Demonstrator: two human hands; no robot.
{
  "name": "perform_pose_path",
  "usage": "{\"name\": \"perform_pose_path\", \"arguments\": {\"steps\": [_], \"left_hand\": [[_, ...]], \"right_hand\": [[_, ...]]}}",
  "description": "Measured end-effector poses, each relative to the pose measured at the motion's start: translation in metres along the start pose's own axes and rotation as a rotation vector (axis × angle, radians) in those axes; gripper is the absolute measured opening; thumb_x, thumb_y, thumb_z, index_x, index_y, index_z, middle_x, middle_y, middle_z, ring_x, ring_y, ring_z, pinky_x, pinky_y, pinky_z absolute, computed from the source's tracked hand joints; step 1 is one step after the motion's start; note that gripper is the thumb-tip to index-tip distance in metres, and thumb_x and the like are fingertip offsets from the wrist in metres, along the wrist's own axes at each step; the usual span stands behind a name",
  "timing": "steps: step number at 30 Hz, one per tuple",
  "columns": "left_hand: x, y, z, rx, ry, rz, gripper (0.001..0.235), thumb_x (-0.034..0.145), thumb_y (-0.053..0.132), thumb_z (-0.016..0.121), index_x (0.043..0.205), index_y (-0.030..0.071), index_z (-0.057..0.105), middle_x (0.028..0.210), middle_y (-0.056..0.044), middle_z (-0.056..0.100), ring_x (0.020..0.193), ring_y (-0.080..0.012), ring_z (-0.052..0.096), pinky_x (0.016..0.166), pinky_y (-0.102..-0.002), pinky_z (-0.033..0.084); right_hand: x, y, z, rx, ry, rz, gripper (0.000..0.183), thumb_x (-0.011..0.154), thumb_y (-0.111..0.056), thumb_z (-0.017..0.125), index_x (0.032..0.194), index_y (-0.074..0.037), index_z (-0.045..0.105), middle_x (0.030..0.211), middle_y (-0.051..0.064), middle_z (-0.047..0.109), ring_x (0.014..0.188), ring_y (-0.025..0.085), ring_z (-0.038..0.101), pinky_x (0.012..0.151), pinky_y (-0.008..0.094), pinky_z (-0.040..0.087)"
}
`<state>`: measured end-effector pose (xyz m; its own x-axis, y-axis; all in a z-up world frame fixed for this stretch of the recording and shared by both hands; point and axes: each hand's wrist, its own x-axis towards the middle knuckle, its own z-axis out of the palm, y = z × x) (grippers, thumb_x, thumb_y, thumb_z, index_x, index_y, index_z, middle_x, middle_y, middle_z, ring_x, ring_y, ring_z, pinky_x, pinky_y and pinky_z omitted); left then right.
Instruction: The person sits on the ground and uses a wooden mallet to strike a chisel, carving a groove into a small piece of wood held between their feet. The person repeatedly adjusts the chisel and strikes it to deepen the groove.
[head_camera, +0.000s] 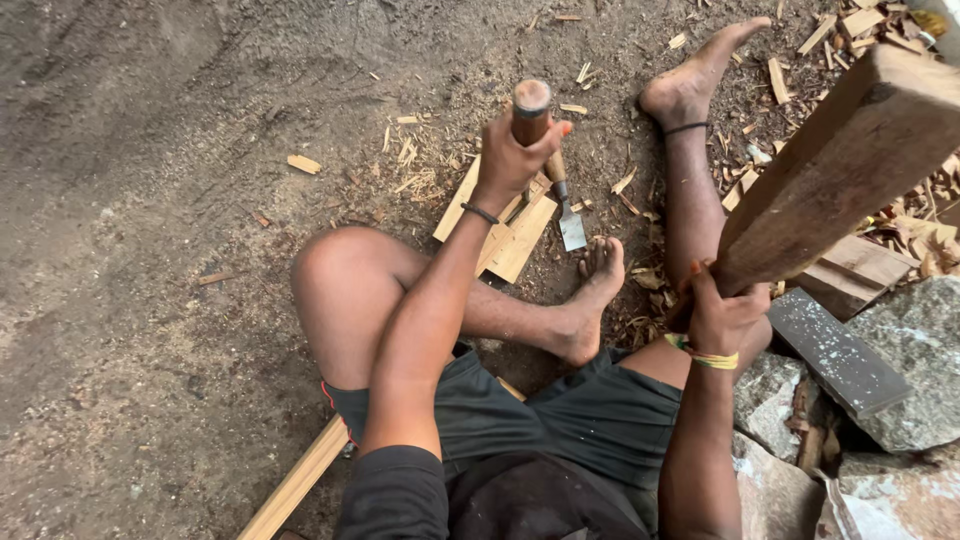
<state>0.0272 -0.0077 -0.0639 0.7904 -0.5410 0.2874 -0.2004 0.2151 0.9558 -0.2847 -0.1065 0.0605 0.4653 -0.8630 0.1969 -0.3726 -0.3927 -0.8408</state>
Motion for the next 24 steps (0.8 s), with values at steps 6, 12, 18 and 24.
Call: {"name": "perform_pose_path", "arguments": {"steps": [6, 12, 18, 24], "left_hand": [[-0.007, -0.001, 0.004, 0.063, -0.049, 0.043, 0.031, 0.091, 0.036, 0.078, 0.088, 0.008, 0.066, 0.071, -0.005, 0.072, 0.056, -0.0112, 0.07, 0.057, -0.028, 0.065], [-0.006, 0.004, 0.004, 0.064, -0.046, 0.046, 0.029, 0.092, 0.035, 0.077, 0.089, 0.009, 0.066, 0.073, -0.004, 0.071, 0.057, -0.0116, 0.07, 0.057, -0.028, 0.065], [0.003, -0.003, -0.003, -0.011, 0.072, 0.042, 0.031, 0.091, 0.035, 0.077, 0.087, 0.008, 0.063, 0.072, -0.005, 0.069, 0.056, -0.0124, 0.07, 0.053, -0.029, 0.065], [-0.003, -0.005, -0.005, -0.008, -0.029, -0.021, 0.032, 0.092, 0.038, 0.076, 0.085, 0.009, 0.064, 0.07, -0.003, 0.069, 0.052, -0.0113, 0.066, 0.05, -0.028, 0.062]], "right_hand": [[0.001, -0.009, -0.014, -0.028, -0.023, -0.08, 0.014, 0.095, -0.006, 0.077, 0.098, 0.004, 0.067, 0.091, 0.014, 0.073, 0.077, 0.021, 0.073, 0.073, 0.031, 0.059], [0.005, -0.009, -0.019, -0.17, -0.052, -0.203, 0.021, 0.093, -0.012, 0.082, 0.098, 0.004, 0.071, 0.091, 0.016, 0.074, 0.082, 0.023, 0.073, 0.078, 0.035, 0.058], [0.004, -0.001, -0.007, -0.196, -0.064, -0.264, 0.035, 0.085, -0.018, 0.089, 0.105, 0.003, 0.068, 0.1, 0.015, 0.072, 0.084, 0.022, 0.072, 0.076, 0.035, 0.06], [-0.005, -0.029, -0.004, -0.164, -0.143, -0.253, 0.037, 0.088, -0.016, 0.088, 0.113, 0.005, 0.071, 0.106, 0.015, 0.075, 0.091, 0.024, 0.073, 0.082, 0.034, 0.058]]}}
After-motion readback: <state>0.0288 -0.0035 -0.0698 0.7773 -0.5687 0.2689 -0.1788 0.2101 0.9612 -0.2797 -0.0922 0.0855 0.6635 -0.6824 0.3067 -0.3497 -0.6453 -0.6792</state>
